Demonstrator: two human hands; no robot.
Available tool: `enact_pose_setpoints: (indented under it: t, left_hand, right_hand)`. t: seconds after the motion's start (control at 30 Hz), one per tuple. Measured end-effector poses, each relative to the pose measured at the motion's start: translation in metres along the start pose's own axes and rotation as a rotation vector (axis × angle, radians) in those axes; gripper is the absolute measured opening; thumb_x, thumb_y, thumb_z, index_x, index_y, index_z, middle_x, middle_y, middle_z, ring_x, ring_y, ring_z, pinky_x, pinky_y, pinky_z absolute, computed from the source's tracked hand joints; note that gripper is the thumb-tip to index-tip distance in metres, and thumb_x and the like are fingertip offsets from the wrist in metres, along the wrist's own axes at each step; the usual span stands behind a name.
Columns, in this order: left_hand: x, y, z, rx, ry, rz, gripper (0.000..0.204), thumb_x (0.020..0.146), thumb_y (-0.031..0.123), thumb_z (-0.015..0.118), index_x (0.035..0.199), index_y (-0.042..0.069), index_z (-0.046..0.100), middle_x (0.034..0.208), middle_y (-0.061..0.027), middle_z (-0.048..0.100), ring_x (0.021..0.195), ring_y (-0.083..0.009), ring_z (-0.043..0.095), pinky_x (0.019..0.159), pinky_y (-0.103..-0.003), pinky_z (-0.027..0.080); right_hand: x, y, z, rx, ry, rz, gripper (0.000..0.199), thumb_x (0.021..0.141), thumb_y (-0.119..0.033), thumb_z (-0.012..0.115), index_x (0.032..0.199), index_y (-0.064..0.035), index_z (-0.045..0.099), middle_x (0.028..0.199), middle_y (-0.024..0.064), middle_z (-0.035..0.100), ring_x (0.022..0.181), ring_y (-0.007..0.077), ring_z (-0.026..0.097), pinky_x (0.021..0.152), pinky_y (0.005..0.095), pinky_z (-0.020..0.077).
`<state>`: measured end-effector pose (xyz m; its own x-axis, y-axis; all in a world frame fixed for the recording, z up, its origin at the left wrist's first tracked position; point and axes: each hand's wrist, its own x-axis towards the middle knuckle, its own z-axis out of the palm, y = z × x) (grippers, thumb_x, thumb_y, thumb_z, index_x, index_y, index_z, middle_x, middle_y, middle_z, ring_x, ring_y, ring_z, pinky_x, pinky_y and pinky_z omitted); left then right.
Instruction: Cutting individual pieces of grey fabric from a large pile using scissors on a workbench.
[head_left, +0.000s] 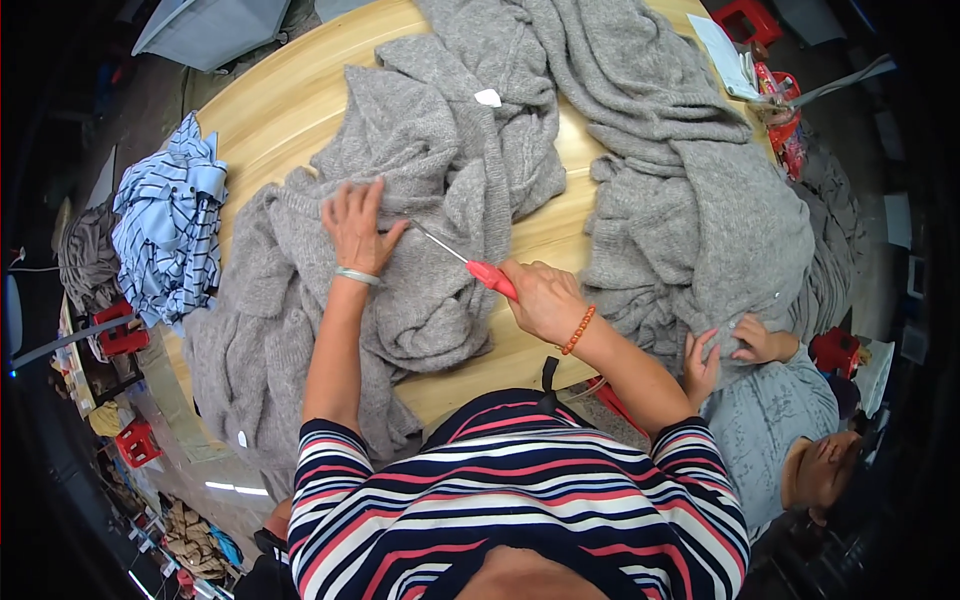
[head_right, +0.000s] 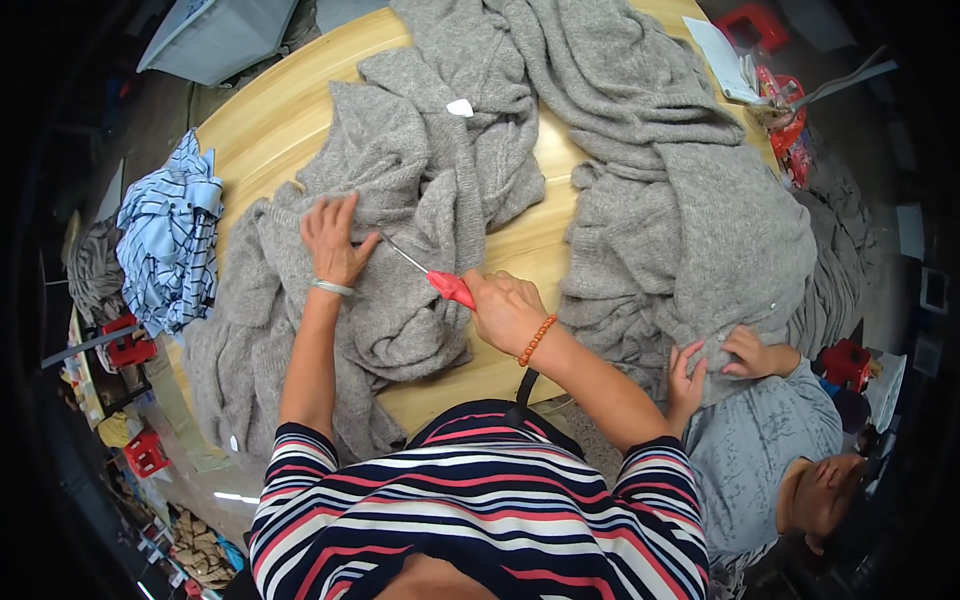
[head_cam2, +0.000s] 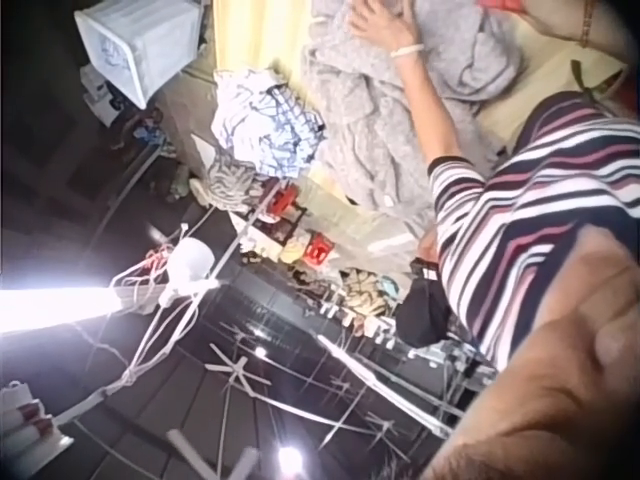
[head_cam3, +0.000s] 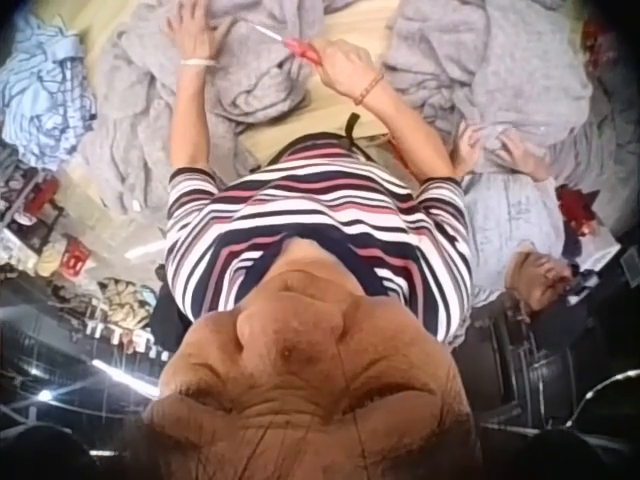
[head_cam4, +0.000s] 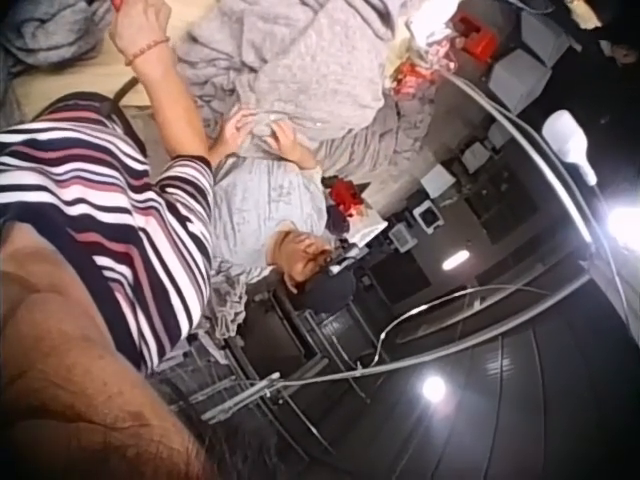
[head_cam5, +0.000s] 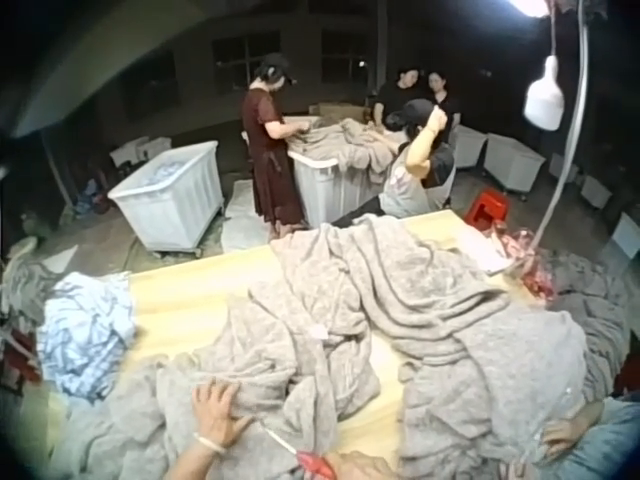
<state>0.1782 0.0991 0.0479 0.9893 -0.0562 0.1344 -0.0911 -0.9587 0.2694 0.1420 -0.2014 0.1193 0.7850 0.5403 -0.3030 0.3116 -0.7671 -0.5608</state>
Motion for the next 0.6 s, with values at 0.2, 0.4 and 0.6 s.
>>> enact_pose_setpoints:
  t: [0.2,0.4,0.6]
  left_hand:
    - [0.002,-0.073,-0.015,-0.312,0.012,-0.226,0.085,0.072,0.040,0.082,0.143,0.012,0.044,0.135,-0.0196,0.054,0.126,-0.0346,0.050,0.106,-0.045,0.037]
    - [0.006,-0.055,-0.008,-0.739,-0.064,-0.357,0.028,0.082,0.021,0.074,0.096,-0.003,0.071,0.079,-0.0070,0.070,0.071,-0.0127,0.062,0.068,-0.030,0.050]
    - [-0.005,-0.073,0.015,-1.279,-0.074,-0.499,0.020,0.087,0.012,0.070,0.102,-0.001,0.068,0.088,-0.0001,0.069,0.075,-0.0078,0.060,0.068,-0.026,0.049]
  right_hand:
    - [-0.003,-0.005,0.000,0.007,0.069,-0.058,0.013,0.082,-0.010,0.059,0.092,-0.0031,0.054,0.074,0.0196,0.063,0.074,0.0387,0.064,0.067,0.0500,0.0505]
    - [0.005,-0.026,-0.007,0.014,-0.006,-0.061,0.017,0.080,-0.011,0.061,0.093,-0.0030,0.055,0.069,0.0189,0.065,0.071,0.0381,0.067,0.065,0.0482,0.0519]
    - [0.009,-0.041,-0.006,0.026,0.002,-0.099,0.019,0.080,-0.013,0.062,0.097,-0.0041,0.057,0.070,0.0184,0.065,0.070,0.0373,0.067,0.064,0.0472,0.0526]
